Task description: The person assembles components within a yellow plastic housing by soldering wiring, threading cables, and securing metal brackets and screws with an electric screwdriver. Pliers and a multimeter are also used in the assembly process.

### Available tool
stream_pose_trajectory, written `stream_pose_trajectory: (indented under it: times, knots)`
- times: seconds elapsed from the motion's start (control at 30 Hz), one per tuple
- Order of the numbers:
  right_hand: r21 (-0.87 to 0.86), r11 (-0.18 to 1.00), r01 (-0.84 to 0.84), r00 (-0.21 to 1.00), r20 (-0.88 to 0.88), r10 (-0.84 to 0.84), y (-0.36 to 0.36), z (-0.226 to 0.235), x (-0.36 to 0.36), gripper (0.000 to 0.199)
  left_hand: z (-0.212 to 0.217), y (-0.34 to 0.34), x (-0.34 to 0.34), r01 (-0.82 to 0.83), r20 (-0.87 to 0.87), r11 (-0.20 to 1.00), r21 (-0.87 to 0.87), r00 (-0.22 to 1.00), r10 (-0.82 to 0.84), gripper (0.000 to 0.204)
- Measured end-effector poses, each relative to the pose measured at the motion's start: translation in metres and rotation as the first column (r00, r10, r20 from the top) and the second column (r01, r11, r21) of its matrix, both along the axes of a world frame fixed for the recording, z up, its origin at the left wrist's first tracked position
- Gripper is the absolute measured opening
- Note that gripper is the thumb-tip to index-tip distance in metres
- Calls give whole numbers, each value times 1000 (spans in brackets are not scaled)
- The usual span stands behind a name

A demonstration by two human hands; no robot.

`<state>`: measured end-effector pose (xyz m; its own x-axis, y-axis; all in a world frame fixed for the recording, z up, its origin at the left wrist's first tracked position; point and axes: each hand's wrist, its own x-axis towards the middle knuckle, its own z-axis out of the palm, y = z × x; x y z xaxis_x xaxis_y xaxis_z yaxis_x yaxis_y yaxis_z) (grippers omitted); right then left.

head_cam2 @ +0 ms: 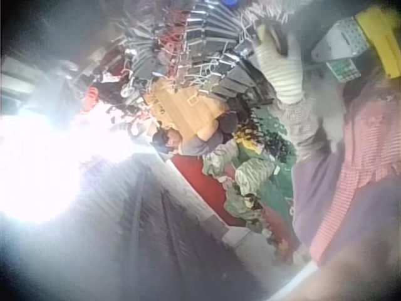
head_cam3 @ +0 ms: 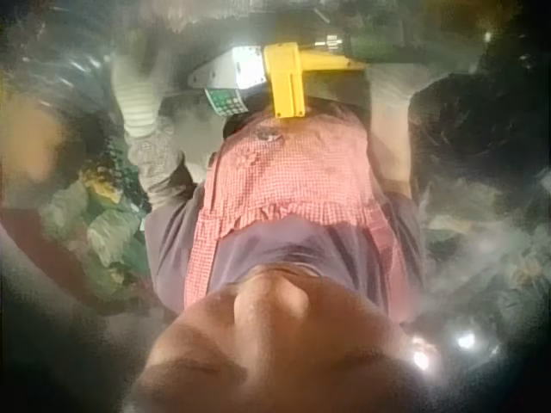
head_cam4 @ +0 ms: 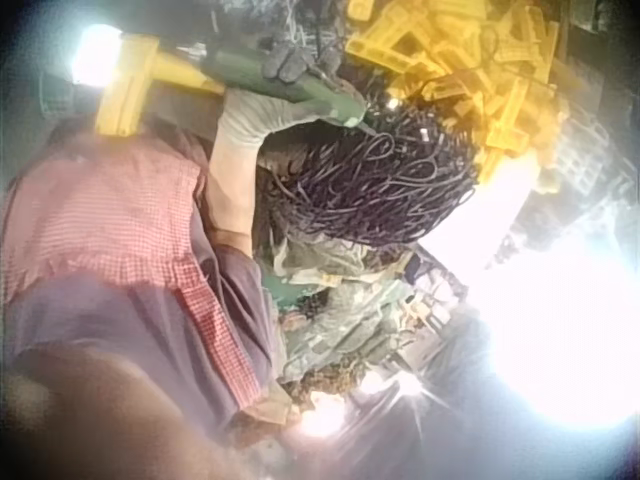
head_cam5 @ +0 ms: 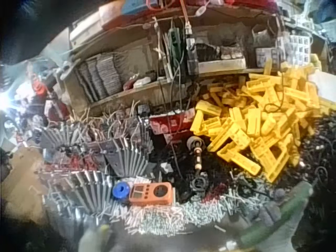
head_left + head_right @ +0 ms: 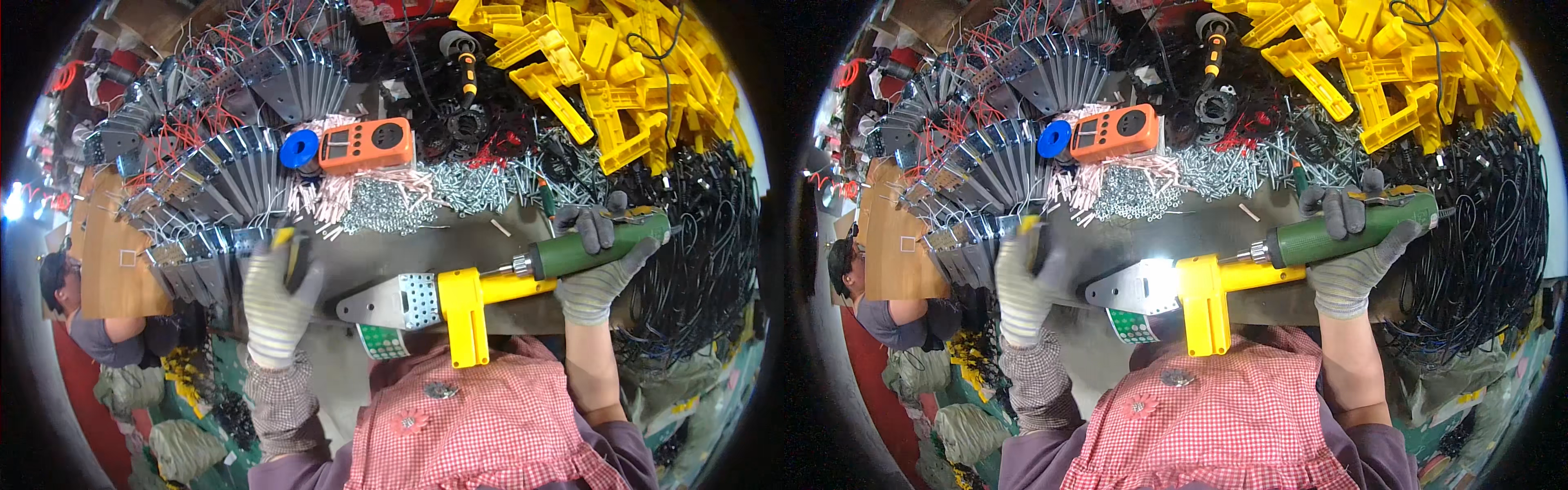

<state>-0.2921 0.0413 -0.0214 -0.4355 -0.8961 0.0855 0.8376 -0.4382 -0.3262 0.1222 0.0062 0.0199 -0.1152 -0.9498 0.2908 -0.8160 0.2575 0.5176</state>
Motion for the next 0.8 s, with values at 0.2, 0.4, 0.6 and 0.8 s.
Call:
stream_pose_trajectory:
  times: [0.2,0.4,0.6,0.8]
  knots:
    - [41,995,-87,994,-65,89,-4,10,21,69,-59,-9,27,-266,174,964,6,950,261,44]
    - [-16,999,-33,996,-86,32,5,7,6,67,-29,29,-60,323,-142,934,-154,928,-345,71]
    - [142,980,136,977,-185,-109,7,77,-48,65,-30,36,-80,474,243,862,181,827,-506,88]
    - [-389,603,697,-688,-598,410,-7,133,-169,80,-28,36,-83,483,227,867,121,837,-498,88]
